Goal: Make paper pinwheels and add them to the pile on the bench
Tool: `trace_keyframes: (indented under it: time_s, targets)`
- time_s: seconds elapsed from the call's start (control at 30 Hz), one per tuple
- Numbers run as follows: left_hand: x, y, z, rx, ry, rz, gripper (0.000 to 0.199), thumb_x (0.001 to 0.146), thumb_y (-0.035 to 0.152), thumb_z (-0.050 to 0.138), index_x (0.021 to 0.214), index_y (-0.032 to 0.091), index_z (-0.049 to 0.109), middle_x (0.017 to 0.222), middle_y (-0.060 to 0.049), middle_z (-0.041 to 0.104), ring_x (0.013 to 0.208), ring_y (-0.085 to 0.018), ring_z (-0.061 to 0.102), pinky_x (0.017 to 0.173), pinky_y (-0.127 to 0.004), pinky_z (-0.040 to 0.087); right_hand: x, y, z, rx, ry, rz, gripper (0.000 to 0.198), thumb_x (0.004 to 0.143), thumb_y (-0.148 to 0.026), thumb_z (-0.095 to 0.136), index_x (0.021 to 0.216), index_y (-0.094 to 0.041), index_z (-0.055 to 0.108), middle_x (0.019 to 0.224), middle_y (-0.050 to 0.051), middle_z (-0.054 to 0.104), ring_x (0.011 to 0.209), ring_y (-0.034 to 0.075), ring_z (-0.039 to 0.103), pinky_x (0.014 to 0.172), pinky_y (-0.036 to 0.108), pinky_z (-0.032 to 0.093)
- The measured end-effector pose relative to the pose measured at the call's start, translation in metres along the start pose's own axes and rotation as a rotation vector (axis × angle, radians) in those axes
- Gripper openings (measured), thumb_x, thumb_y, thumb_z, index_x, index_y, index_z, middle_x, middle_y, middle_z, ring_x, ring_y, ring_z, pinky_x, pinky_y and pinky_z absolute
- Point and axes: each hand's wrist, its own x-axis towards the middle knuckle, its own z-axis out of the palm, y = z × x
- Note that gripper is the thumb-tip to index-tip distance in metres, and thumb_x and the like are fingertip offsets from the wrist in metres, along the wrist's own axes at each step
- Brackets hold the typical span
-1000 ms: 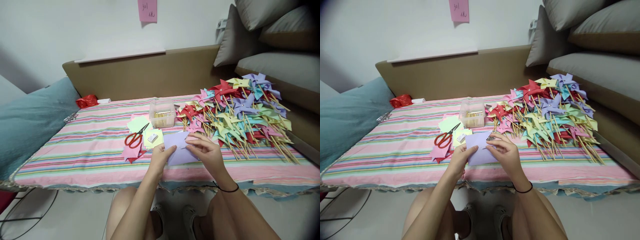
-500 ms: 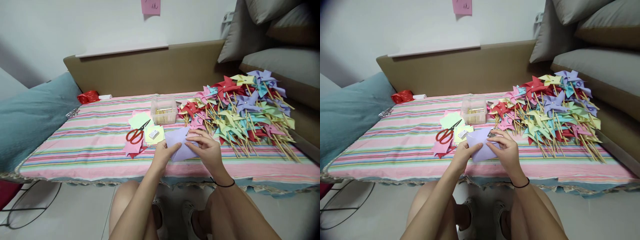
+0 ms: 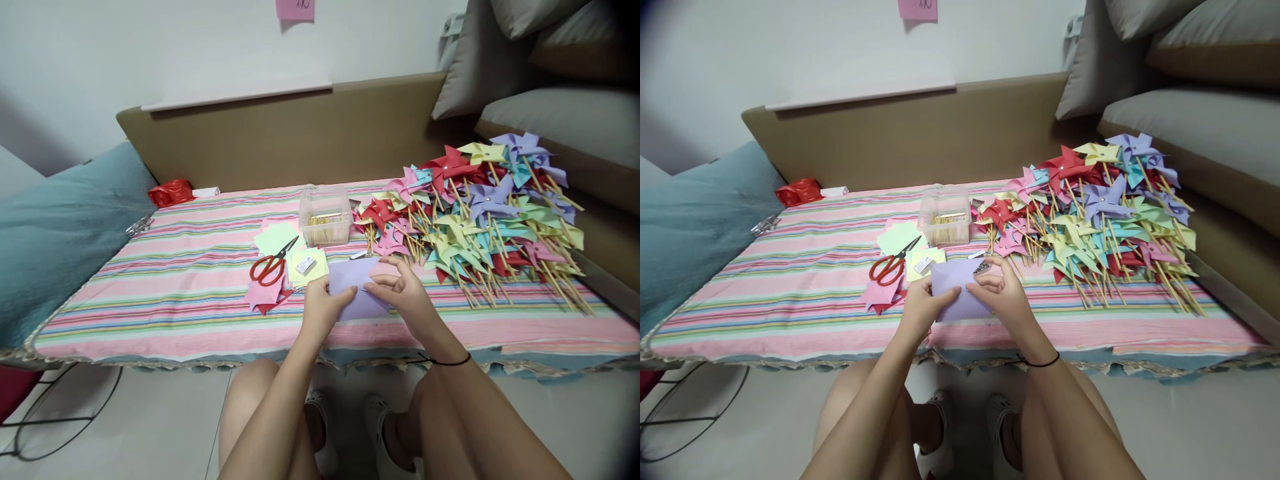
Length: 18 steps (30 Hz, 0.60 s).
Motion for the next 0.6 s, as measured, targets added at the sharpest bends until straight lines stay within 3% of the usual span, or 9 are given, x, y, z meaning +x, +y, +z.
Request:
trace_keyframes:
  time_s: [0.2,0.4,0.6]
  targets:
    - [-0.0013,0.0013,0.0025,0.016,-0.053,0.007,0.017,0.059,0.029,0.074,0.061,0.015,0.065,0.057,0.001,0.058,0.053,-0.013,0.048,0.052,-0.025,0.036,0.0002,0.0024,0.0019,-0.048,0.013,-0.044,0.071,0.057,-0.034,0.083,0.114,-0.025,0.042,0.067,-0.003,0.069,0.055,0.016,0.064,0.052,0.025,0.048]
    - [-0.0011,0.0044,0.0021,-0.119,-0.086,-0.052,0.022,0.061,0.033,0.074,0.072,0.015,0.07,0.065,-0.001,0.065,0.059,-0.016,0.054,0.056,-0.026,0.04,-0.0004,-0.0008,0.0023,-0.012,0.041,-0.038,0.07,0.056,-0.034,0.083,0.113,-0.027,0.043,0.067,-0.002,0.069,0.061,0.021,0.068,0.056,0.03,0.051]
    - [0.0015,0.0088,-0.0031,-0.25,-0.035,-0.061,0.025,0.062,0.036,0.075,0.075,0.016,0.067,0.063,0.0,0.064,0.057,-0.013,0.054,0.056,-0.024,0.039,0.0012,-0.0011,0.004,-0.012,0.095,-0.023,0.074,0.049,-0.035,0.087,0.11,-0.026,0.045,0.064,-0.003,0.068,0.061,0.021,0.067,0.055,0.029,0.05]
